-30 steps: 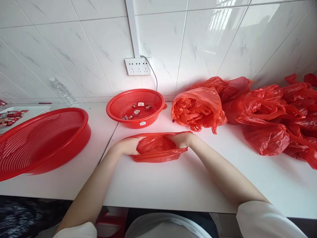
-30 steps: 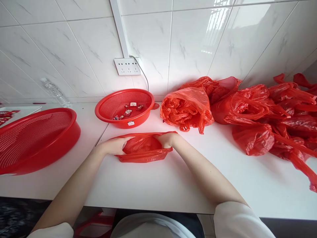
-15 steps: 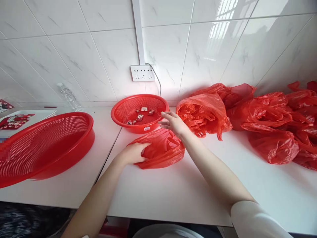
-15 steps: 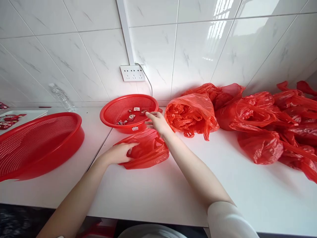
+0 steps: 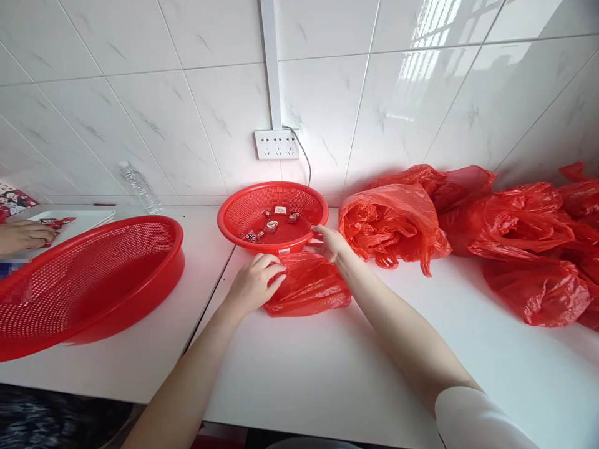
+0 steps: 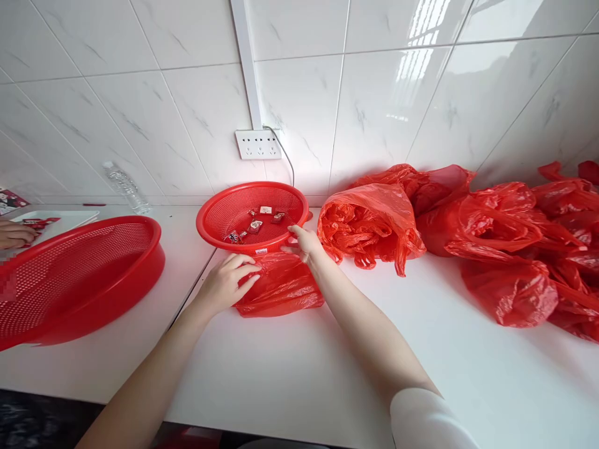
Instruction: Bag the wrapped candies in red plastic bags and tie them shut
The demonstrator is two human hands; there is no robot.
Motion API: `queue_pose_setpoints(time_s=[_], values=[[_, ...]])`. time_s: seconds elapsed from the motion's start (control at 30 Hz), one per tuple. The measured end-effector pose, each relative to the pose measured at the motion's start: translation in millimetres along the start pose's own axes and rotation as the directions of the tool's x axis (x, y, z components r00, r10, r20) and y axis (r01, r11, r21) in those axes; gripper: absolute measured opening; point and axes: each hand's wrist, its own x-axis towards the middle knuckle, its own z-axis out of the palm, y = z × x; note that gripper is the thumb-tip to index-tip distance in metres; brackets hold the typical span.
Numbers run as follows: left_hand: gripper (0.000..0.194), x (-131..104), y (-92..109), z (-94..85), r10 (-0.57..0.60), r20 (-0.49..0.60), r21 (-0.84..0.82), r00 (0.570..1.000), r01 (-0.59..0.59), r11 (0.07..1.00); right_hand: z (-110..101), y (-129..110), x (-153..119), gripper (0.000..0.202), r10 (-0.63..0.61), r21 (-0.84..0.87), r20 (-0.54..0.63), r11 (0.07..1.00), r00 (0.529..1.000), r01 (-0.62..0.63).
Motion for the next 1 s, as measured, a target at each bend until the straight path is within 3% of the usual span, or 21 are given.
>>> queue_pose_setpoints(time_s=[0.17,0.33,0.57,0.77,0.93,1.0], values=[[0.032,-1.1,-16.1,9.9,-0.05,0.093,-0.043,0.994,0.054,0.998,0.6,9.3,-0.2,0.011,-0.009,0.046,-0.07,0.999,0.998,0.012],[0.046,-3.0,-23.6,17.9,-0.049,0.182,-0.134,0.982,0.074,0.988,-8.6,12.1,-3.3,0.011,-0.018,0.047,-0.102,0.999,0.995,0.023],[0.046,-4.2,-19.9,14.1,-0.06,0.256,-0.204,0.965,0.115,0.972,-22.6,-12.7,-18.0,0.009,-0.192,0.013,-0.084,0.981,0.978,0.194],[0.052,-1.6,-19.1,10.8,-0.006,0.273,-0.191,0.962,0.06,0.98,-50.4,-42.4,-32.9,0.011,-0.411,-0.032,-0.143,0.911,0.9,0.411],[0.06,-1.7,-22.0,15.1,0.007,0.289,-0.122,0.957,0.029,0.992,-86.9,-55.1,-31.7,0.008,-0.629,-0.133,-0.13,0.777,0.767,0.615],[0.06,-1.7,-22.4,15.9,-0.005,0.301,-0.103,0.954,0.038,0.994,-96.9,-57.9,-32.6,0.009,-0.666,-0.202,-0.099,0.741,0.739,0.641]])
